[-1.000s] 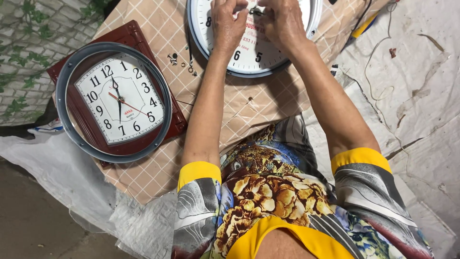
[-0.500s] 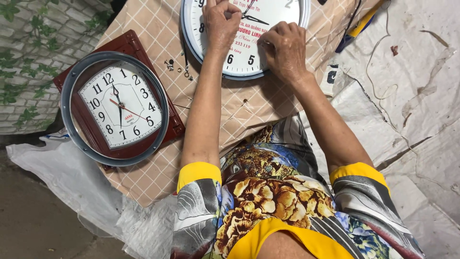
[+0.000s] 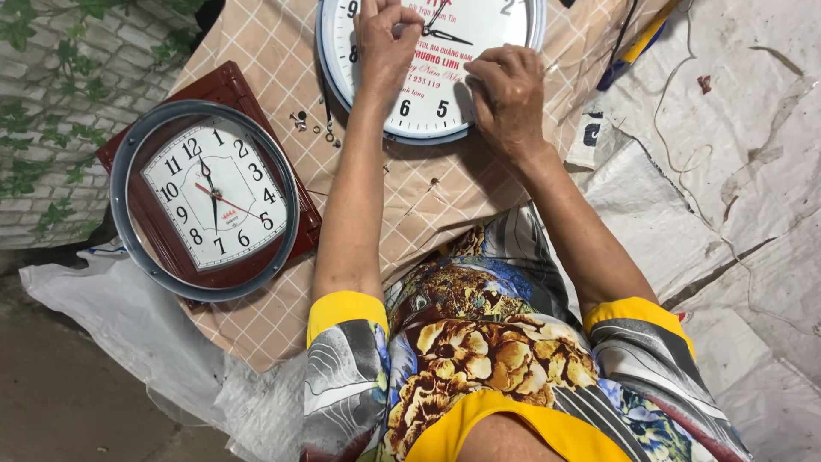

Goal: The person works on two wall clocks placed on a tiled surface. They remove the hands from the white clock face, manipulate the internal mechanism, and then reattach the hands. The person also handles the brown clock, moving it aside to access the white clock.

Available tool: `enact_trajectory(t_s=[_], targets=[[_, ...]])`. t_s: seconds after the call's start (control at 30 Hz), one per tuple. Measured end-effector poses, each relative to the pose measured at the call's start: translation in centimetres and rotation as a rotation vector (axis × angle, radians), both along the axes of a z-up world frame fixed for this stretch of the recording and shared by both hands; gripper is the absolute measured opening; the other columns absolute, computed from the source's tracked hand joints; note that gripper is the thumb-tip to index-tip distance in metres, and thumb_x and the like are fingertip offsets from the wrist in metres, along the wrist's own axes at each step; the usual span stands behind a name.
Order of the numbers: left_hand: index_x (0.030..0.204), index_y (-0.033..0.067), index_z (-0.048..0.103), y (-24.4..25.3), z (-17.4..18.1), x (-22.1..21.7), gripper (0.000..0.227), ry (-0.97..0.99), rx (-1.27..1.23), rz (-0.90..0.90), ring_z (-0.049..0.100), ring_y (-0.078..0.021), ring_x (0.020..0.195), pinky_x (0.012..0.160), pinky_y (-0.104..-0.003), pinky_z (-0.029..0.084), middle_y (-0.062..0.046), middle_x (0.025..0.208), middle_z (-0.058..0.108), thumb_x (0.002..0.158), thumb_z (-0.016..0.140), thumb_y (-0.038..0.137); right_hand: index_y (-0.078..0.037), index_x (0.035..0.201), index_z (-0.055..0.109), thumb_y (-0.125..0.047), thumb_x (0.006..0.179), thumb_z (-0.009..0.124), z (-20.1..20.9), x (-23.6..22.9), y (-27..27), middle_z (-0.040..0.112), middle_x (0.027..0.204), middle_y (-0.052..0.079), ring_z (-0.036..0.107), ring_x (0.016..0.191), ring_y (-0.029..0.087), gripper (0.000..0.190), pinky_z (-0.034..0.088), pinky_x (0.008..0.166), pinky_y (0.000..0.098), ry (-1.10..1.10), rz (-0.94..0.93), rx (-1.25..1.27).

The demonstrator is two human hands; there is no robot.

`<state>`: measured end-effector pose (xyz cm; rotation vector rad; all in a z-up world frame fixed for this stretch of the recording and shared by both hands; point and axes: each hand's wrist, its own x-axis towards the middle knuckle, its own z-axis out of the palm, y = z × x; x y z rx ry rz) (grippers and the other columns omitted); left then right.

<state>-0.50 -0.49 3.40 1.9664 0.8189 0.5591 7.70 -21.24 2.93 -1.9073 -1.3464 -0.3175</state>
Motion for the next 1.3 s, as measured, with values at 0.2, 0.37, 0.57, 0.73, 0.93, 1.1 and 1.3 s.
enact_trajectory(t_s=[0.2, 0.37, 0.57, 0.73, 0.93, 1.1, 1.3], targets=[[0.1, 0.0161, 0.079, -0.6, -0.2, -0.7, 0.014, -0.029, 0.147, -0.03, 0.049, -0.0225, 0.116, 0.101, -0.04, 0.047, -0.003, 0.121, 0.054, 0.087, 0.074, 0.014, -0.008, 0.109, 0.073, -0.006, 0.094, 0.076, -1.0, -1.7, -2.4, 0.066, 0.116, 0.012, 0.053, 0.111, 0.029, 0.015, 0.042, 0.096, 0.0449, 0.019, -0.104, 0.132], [0.088, 0.0163, 0.078, -1.2, -1.8, 0.1, 0.013, -0.102, 0.397, 0.065, 0.055, -0.0253, 0.101, 0.084, -0.04, 0.052, -0.004, 0.105, 0.059, 0.077, 0.086, 0.016, -0.006, 0.11, 0.072, 0.004, 0.088, 0.074, 1.5, -3.5, -4.3, 0.063, 0.112, 0.013, 0.052, 0.11, 0.031, 0.025, 0.041, 0.097, 0.0464, 0.064, -0.089, 0.133], [0.081, 0.0144, 0.075, -1.5, -2.2, 0.5, 0.009, -0.127, 0.503, 0.102, 0.056, -0.0251, 0.095, 0.084, -0.04, 0.048, -0.005, 0.103, 0.061, 0.076, 0.083, 0.013, -0.005, 0.109, 0.074, -0.001, 0.092, 0.076, 1.3, -3.5, -4.2, 0.064, 0.113, 0.015, 0.052, 0.109, 0.03, 0.018, 0.042, 0.094, 0.045, 0.031, -0.046, 0.138], [0.078, 0.0166, 0.071, -2.1, -2.8, 0.9, 0.01, -0.159, 0.561, 0.183, 0.054, -0.0234, 0.083, 0.069, -0.038, 0.048, -0.001, 0.09, 0.062, 0.077, 0.081, 0.015, -0.001, 0.104, 0.073, 0.002, 0.091, 0.077, 1.8, -4.0, -4.1, 0.064, 0.111, 0.015, 0.053, 0.106, 0.031, 0.014, 0.04, 0.096, 0.0461, 0.047, -0.018, 0.158], [0.083, 0.0173, 0.069, -2.5, -2.0, 0.5, 0.015, -0.097, 0.559, 0.164, 0.055, -0.0233, 0.085, 0.069, -0.038, 0.049, 0.0, 0.089, 0.063, 0.078, 0.083, 0.014, -0.001, 0.107, 0.073, -0.001, 0.094, 0.076, 2.1, -3.9, -4.9, 0.065, 0.114, 0.015, 0.051, 0.111, 0.032, 0.013, 0.042, 0.098, 0.0444, 0.062, 0.02, 0.129], [0.083, 0.0161, 0.074, -1.9, -2.6, 0.6, 0.013, -0.073, 0.453, 0.144, 0.058, -0.0239, 0.098, 0.083, -0.038, 0.055, -0.001, 0.104, 0.066, 0.077, 0.085, 0.013, -0.003, 0.111, 0.074, -0.005, 0.094, 0.078, 0.8, -3.5, -5.2, 0.065, 0.118, 0.015, 0.051, 0.114, 0.031, 0.017, 0.044, 0.099, 0.0444, 0.067, -0.001, 0.077], [0.118, 0.0165, 0.069, -0.7, -2.8, -1.3, 0.038, 0.003, 0.453, -0.006, 0.062, -0.0235, 0.109, 0.087, -0.034, 0.06, -0.006, 0.121, 0.067, 0.084, 0.083, 0.005, -0.005, 0.113, 0.073, -0.012, 0.099, 0.073, -0.2, -1.8, -4.6, 0.069, 0.11, 0.014, 0.059, 0.104, 0.029, 0.015, 0.046, 0.09, 0.0453, 0.017, -0.054, 0.049]])
